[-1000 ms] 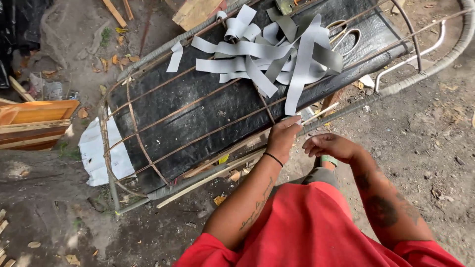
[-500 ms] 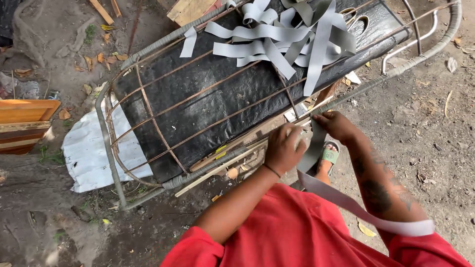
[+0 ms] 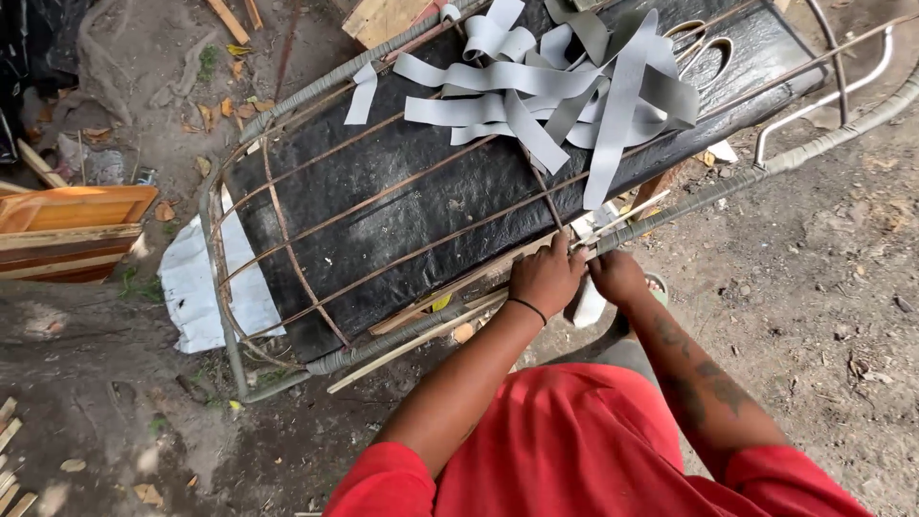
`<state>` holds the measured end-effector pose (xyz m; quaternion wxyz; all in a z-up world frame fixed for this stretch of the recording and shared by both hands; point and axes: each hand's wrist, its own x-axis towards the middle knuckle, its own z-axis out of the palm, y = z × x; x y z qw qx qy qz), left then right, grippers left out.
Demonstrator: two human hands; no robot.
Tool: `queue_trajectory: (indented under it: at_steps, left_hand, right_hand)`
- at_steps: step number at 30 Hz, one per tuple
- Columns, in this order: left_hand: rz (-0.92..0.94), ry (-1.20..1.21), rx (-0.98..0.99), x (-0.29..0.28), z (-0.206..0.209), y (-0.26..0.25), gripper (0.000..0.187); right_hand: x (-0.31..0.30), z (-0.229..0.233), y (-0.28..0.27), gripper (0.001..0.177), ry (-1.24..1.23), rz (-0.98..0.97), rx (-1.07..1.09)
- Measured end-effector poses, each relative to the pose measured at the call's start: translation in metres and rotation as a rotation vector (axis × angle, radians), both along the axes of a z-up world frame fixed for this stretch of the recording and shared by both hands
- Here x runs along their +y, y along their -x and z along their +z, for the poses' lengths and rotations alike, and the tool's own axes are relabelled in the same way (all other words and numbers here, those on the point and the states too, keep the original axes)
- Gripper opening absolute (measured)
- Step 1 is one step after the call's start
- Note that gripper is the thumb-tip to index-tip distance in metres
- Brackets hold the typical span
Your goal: Wrapping a metal furniture frame with strips of white fabric to prepare it for upholstery, securing ends with a staple gun.
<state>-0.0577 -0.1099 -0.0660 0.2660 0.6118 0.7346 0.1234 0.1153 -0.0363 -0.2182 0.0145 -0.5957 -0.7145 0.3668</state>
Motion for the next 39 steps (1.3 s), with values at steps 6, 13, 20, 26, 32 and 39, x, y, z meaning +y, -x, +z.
queue_trajectory:
  at_steps: [6,13,20,26,32,39]
  left_hand:
    - [0.116,0.197,0.047,0.043,0.01,-0.034,0.048]
    - [0.38,0.345,-0.188,0.062,0.014,-0.036,0.062]
    - [0.214,0.224,-0.436,0.043,0.044,-0.015,0.053]
    - [-0.24,0.3,-0.27,0.015,0.033,0.013,0.041]
    - [-0.389,0.101,-0.088,0.01,-0.026,0.022,0.039]
    - [-0.405,-0.035,-0.098,0.012,-0.027,0.029,0.039]
  right_hand:
    - [0.056,0.061,0.021,0.024,0.262,0.07,0.992]
    - [0.088,-0.025,0.023,0.027,0.581,0.014,1.008]
    - [0.076,0.17,-0.032,0.038,0.712,0.433,0.194]
    - [0.063,0.203,0.009,0.056,0.534,0.147,0.067]
    - [0.053,0.175,0.048,0.046,0.709,-0.101,0.158]
    - [0.025,0.194,0.067,0.017,0.867,-0.393,0.694]
